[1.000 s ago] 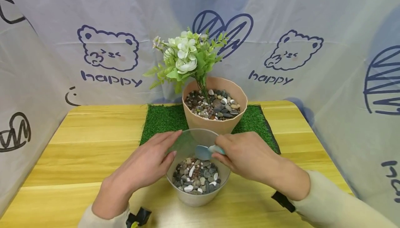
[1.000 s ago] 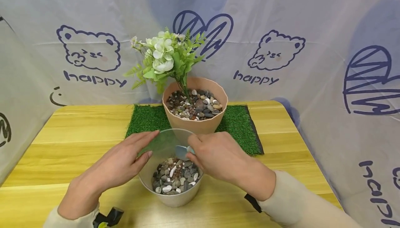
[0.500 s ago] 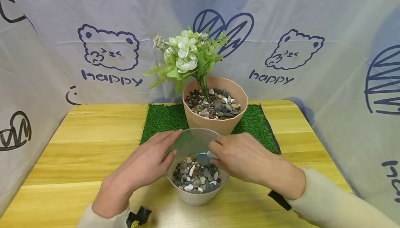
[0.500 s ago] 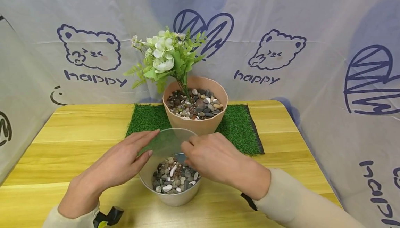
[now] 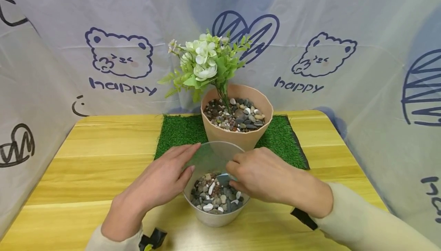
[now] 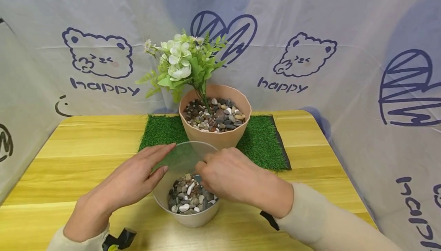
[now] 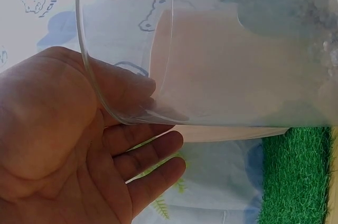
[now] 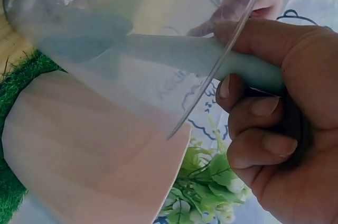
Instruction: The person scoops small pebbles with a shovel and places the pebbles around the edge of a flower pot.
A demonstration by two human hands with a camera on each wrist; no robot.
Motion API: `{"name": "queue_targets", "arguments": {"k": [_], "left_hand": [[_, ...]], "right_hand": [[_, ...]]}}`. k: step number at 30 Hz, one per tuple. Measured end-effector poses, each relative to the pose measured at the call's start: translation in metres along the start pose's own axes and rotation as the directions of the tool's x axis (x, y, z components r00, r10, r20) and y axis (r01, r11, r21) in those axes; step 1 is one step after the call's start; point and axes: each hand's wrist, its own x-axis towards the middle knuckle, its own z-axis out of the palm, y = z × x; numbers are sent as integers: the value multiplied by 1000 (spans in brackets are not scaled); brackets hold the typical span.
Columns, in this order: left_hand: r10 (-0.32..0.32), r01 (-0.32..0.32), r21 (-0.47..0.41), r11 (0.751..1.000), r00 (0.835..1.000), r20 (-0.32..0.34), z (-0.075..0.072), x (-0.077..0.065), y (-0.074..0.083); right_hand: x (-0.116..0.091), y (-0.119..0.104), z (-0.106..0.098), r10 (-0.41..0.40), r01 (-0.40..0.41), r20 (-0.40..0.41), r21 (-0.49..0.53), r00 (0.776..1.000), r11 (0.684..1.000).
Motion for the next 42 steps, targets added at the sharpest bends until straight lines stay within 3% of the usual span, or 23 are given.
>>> {"name": "queue_targets", "arguments": {"k": [8, 17, 30, 42], "left_hand": [[-2, 2, 0, 1000, 1000, -12, 0, -1, 1], [0, 0, 1, 1000, 1000, -16, 1, -1, 0], [-15, 15, 1, 1000, 1000, -10, 2, -1, 1], [-7, 7, 2, 1000, 1000, -13, 2, -1, 2]], "right_hand": [[6, 8, -3, 116, -134, 113, 170, 987, 976], [9, 18, -3, 146, -192, 172, 288, 974, 938], [4, 30, 1, 236, -306, 203, 463, 950, 832], [-3, 31, 7, 261, -348, 232, 544, 937, 763]]}}
